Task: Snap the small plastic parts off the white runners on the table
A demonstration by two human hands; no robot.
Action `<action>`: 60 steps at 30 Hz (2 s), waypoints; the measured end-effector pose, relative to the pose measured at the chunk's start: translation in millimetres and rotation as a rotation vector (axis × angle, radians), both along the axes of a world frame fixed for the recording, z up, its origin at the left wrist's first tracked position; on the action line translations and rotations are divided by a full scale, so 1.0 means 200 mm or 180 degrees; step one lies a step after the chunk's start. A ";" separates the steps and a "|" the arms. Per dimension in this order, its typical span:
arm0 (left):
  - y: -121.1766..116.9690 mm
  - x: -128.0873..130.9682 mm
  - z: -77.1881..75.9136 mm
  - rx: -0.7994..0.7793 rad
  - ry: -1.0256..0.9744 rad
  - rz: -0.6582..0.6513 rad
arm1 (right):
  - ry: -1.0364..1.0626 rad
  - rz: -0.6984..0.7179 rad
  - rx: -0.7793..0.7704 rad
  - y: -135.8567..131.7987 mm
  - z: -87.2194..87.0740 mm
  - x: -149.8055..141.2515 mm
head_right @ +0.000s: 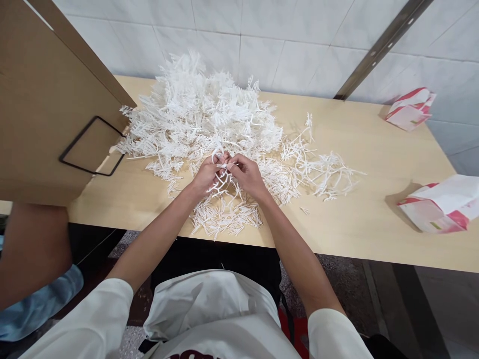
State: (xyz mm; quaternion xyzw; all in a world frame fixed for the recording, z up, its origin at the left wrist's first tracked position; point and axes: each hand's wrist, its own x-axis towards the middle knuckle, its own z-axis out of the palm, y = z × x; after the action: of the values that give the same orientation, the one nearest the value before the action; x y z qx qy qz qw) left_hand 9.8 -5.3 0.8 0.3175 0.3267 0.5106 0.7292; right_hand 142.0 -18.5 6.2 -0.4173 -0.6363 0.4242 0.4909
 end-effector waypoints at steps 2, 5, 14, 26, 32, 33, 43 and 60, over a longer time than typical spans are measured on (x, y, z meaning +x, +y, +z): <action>-0.01 0.01 0.02 0.0034 -0.0020 0.0068 | -0.0099 -0.0065 0.0170 0.00 -0.01 0.00; -0.02 0.00 0.04 0.0134 0.0068 0.0280 | -0.0367 -0.0316 0.0480 0.01 -0.02 0.00; 0.03 -0.06 0.00 0.0795 0.0760 0.0194 | -0.1426 -0.1043 0.1853 0.02 -0.05 0.04; 0.01 -0.08 0.01 0.2068 0.2260 0.0622 | -0.1763 -0.1337 0.2308 0.04 -0.09 0.04; -0.01 -0.09 0.03 0.2125 0.2298 0.0742 | -0.1414 -0.0814 0.1396 0.02 -0.06 0.04; -0.01 -0.09 0.03 0.2105 0.2297 0.0766 | -0.1387 -0.0705 0.1298 0.02 -0.05 0.04; 0.00 -0.10 0.05 0.2031 0.2174 0.0552 | -0.1082 -0.0621 0.1029 0.03 -0.03 0.05; -0.01 -0.05 0.03 0.1356 0.1362 0.0813 | 0.0121 -0.1034 0.0547 0.01 -0.04 0.01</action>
State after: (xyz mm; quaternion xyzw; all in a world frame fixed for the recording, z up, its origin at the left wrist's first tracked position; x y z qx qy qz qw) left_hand 0.0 -6.7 6.8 0.5195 0.3955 0.5765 0.4913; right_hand 143.1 -16.3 -0.9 -0.4631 -0.5851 0.2913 0.5987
